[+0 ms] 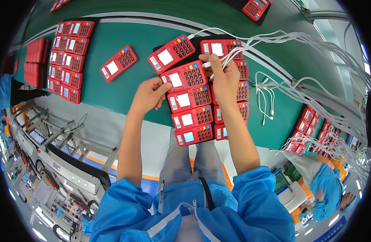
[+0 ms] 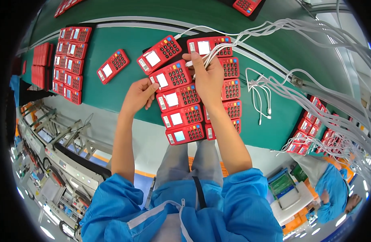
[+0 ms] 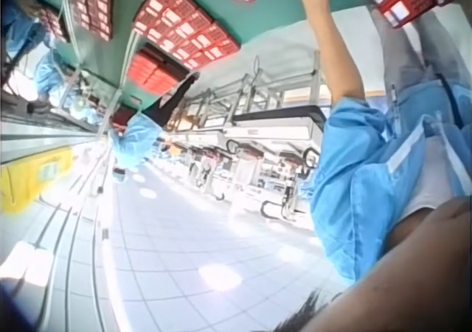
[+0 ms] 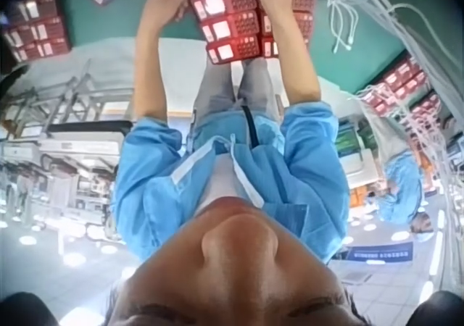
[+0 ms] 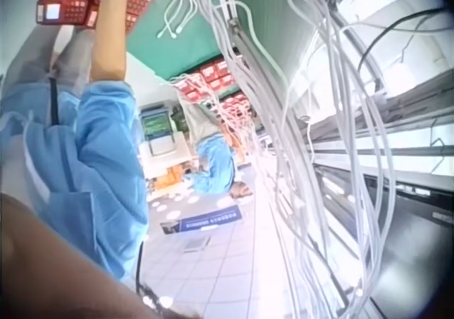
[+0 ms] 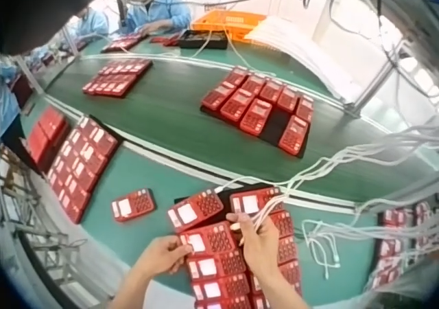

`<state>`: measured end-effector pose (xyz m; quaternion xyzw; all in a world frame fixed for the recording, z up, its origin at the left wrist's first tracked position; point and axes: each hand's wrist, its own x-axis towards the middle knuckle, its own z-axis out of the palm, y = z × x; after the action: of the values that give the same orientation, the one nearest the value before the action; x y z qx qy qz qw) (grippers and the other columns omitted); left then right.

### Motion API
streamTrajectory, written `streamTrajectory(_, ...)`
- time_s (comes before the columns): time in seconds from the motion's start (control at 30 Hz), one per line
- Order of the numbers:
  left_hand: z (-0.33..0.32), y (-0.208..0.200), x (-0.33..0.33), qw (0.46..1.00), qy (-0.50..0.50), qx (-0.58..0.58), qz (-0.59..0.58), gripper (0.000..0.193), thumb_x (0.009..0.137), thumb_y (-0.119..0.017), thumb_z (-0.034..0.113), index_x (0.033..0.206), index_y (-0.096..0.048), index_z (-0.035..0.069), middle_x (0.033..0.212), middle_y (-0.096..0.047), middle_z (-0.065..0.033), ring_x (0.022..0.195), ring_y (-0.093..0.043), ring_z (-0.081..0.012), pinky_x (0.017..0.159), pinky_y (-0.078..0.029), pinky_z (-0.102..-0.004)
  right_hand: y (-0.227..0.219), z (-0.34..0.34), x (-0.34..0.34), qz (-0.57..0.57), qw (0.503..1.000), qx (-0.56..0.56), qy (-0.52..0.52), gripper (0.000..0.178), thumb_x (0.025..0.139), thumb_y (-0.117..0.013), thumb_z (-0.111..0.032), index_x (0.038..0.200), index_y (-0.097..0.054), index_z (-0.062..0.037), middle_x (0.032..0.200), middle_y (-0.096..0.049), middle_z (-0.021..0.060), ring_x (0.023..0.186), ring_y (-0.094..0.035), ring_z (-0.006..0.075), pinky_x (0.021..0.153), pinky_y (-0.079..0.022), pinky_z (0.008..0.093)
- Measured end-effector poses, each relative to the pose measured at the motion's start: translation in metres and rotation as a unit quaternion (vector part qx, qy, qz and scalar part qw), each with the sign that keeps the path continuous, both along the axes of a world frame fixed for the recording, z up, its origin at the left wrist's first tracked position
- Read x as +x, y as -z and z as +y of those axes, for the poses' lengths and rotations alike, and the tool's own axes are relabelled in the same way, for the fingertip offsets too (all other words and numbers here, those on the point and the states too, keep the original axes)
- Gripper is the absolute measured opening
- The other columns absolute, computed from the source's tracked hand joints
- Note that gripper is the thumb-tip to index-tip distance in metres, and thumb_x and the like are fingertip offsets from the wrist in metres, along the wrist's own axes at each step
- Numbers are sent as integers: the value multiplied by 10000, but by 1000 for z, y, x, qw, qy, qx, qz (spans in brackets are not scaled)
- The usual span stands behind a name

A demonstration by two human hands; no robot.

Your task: The person assembles red keypad devices and connects white cables to them by hand on an electronics production line.

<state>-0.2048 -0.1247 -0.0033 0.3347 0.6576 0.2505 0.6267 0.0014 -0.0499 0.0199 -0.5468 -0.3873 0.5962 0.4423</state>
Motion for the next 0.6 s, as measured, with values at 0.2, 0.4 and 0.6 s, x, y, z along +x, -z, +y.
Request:
streamTrajectory(0.2, 1, -2, 2, 1000, -3, -2, 0, 328, 916, -646, 312, 788, -570, 20, 592, -535, -10, 422, -476, -75, 371, -351, -245, -3, 8, -1, -70, 996, 38, -33, 266, 947, -603, -245, 882, -624, 11, 862, -716, 56, 632, -526, 22, 553, -408, 197)
streamTrajectory(0.4, 4, -1, 6, 1000, 5, 17, 15, 360, 915, -645, 331, 758, -564, 18, 571, -536, -19, 415, -479, -82, 367, -354, -253, -12, 16, 3, -171, 982, 25, -70, 272, 933, -621, -253, 874, -615, 13, 817, -717, 74, 591, -556, 67, 526, -432, 216)
streamTrajectory(0.6, -5, -2, 16, 995, -43, 24, 84, 437, 881, -675, 399, 710, -559, 14, 549, -553, -27, 406, -495, -87, 360, -364, -256, -76, -24, 52, -335, 939, -66, -35, 287, 973, -551, -293, 908, -589, -15, 599, -560, 53, 479, -511, 145, 438, -391, 325)
